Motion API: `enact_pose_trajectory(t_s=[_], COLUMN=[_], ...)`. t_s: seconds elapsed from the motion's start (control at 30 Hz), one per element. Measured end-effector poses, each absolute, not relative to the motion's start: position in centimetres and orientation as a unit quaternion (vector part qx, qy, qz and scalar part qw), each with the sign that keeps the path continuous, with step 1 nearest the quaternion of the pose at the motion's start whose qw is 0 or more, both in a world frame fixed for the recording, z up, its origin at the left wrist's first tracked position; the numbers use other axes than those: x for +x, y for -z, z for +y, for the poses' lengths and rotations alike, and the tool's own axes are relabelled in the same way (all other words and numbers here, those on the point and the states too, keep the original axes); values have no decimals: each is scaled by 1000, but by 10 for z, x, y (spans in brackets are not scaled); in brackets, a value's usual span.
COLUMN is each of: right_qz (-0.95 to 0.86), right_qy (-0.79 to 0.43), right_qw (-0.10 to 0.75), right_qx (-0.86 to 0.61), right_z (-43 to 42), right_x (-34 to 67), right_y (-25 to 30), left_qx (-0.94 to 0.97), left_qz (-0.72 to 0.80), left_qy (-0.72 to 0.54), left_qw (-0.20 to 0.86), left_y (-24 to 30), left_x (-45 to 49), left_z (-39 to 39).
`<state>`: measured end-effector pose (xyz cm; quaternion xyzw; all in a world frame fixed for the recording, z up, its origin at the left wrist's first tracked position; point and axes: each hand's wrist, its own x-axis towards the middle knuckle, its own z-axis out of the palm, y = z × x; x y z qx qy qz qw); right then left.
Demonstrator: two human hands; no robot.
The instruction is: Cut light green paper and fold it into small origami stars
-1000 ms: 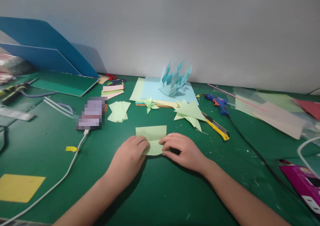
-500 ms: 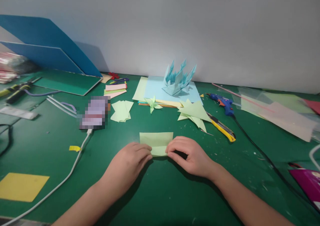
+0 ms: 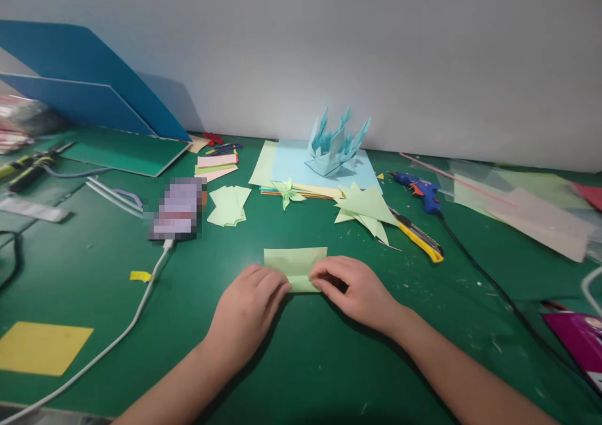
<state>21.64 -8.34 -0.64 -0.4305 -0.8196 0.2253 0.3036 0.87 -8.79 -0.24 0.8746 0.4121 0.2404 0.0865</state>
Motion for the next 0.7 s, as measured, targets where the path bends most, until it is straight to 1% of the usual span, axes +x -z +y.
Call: enact_pose_trajectory(t_s=[0.2,0.47,0.7], right_qz=[-825,-818,-828], right_qy=[-227,-216,-212], right_qw=[294,285,278], right_qx=[-427,-451,-438], right_z=[-84,-85,-85], right_x=[214,214,215], right_y=[7,9,9], left_qx=[875,853,846], left_qz=[417,459,486], left_qy=[-230,-221,-193], left_qw=[85,117,101], left_y=[4,2,1], left_x=[9,11,8], left_z=[-88,-88,-86])
